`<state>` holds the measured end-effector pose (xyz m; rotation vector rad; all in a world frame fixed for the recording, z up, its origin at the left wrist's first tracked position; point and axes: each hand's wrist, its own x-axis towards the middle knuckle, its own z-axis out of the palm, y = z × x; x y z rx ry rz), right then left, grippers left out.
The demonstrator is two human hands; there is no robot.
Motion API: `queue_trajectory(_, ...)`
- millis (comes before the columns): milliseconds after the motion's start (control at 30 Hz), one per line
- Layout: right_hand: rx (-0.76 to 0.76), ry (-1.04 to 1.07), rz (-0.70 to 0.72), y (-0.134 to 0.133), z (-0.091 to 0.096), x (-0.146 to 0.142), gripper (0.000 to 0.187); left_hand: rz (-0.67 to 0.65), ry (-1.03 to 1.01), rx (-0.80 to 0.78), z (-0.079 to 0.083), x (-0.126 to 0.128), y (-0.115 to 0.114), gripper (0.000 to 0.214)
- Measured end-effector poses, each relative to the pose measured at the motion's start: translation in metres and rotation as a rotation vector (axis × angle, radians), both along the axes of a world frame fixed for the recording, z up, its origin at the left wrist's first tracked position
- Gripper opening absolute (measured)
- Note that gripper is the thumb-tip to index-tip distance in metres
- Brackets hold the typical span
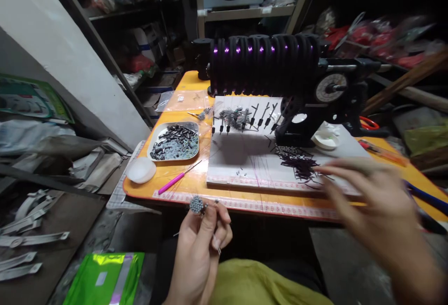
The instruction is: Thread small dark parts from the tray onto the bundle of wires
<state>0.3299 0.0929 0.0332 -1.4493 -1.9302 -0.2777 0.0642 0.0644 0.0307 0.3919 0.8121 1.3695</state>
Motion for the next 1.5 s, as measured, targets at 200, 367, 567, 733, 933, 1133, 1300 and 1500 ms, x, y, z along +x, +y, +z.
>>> queue_trajectory(200,-0.173,-0.075,0.309,0.043,0.007,-0.076,0.009,0.018,-0.040,-0.032,-0.002,0.001,0.003,0.018)
queue_trajectory(367,-0.233,-0.109,0.358,0.056,0.011,-0.083,0.011,0.047,-0.085,-0.047,-0.005,-0.002,0.006,0.014)
queue_trajectory(567,-0.207,0.086,0.358,0.029,0.012,-0.090,0.012,0.047,-0.072,-0.039,-0.005,0.001,0.007,0.016)
queue_trajectory(733,-0.303,0.484,0.416,-0.008,0.011,-0.103,0.023,0.035,-0.043,-0.063,-0.001,0.005,0.006,0.018)
queue_trajectory(933,-0.457,0.962,0.473,-0.026,0.005,-0.129,0.029,0.030,-0.059,-0.058,-0.002,0.008,0.004,0.021)
queue_trajectory(1133,-0.538,1.258,0.348,-0.033,0.011,-0.149,0.021,0.118,0.008,-0.072,0.000,0.011,-0.004,0.020)
queue_trajectory(1300,-0.586,1.353,0.309,-0.035,0.014,-0.155,0.022,0.135,0.050,-0.079,0.002,0.012,-0.009,0.020)
queue_trajectory(1500,-0.628,1.430,0.282,-0.036,0.012,-0.155,0.023,0.097,0.065,-0.051,-0.002,0.014,-0.013,0.020)
